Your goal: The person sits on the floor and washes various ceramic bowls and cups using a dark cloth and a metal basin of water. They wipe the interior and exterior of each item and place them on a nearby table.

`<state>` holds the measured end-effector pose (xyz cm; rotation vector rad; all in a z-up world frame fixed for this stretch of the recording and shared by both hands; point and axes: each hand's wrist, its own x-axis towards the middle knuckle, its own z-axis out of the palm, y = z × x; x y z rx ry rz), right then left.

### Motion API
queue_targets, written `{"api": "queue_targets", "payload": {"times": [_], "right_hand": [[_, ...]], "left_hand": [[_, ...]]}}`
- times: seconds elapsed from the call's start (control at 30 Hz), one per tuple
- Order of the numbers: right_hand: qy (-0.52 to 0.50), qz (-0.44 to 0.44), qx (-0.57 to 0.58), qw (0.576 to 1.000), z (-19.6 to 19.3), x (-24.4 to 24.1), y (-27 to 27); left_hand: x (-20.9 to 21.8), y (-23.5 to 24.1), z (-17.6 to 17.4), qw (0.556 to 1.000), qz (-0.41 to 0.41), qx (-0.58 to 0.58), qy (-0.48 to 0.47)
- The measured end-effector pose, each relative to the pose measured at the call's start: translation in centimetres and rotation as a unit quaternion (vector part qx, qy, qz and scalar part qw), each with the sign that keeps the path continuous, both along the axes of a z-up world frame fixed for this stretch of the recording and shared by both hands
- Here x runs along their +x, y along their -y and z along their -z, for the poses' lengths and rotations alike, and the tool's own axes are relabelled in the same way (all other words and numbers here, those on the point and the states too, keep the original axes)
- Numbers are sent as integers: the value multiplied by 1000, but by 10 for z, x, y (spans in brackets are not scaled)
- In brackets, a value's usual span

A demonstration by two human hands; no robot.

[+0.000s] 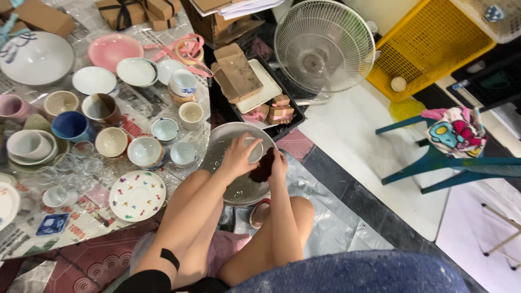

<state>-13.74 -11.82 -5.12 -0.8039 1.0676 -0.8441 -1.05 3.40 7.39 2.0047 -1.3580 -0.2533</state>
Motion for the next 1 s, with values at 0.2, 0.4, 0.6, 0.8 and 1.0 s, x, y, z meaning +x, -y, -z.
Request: {"api": "queue_targets", "payload": {"times": [0.2, 0.4, 0.6, 0.8, 1.0], "right_hand": [[-12, -26, 13, 999, 8, 10, -1], [9, -39, 12, 999, 11, 20, 0], [-4, -53, 0, 999, 15, 34, -7], [-24, -51, 27, 998, 18, 33, -10], [-8, -60, 12, 998, 17, 30, -4]], "left_hand": [[107, -40, -49, 971, -125, -187, 78], [202, -119, -59, 954, -286, -81, 34], [253, -108, -3, 930, -315, 171, 79], [288, -82, 42, 879, -378, 290, -24], [265, -101, 41, 927, -319, 105, 164]]}}
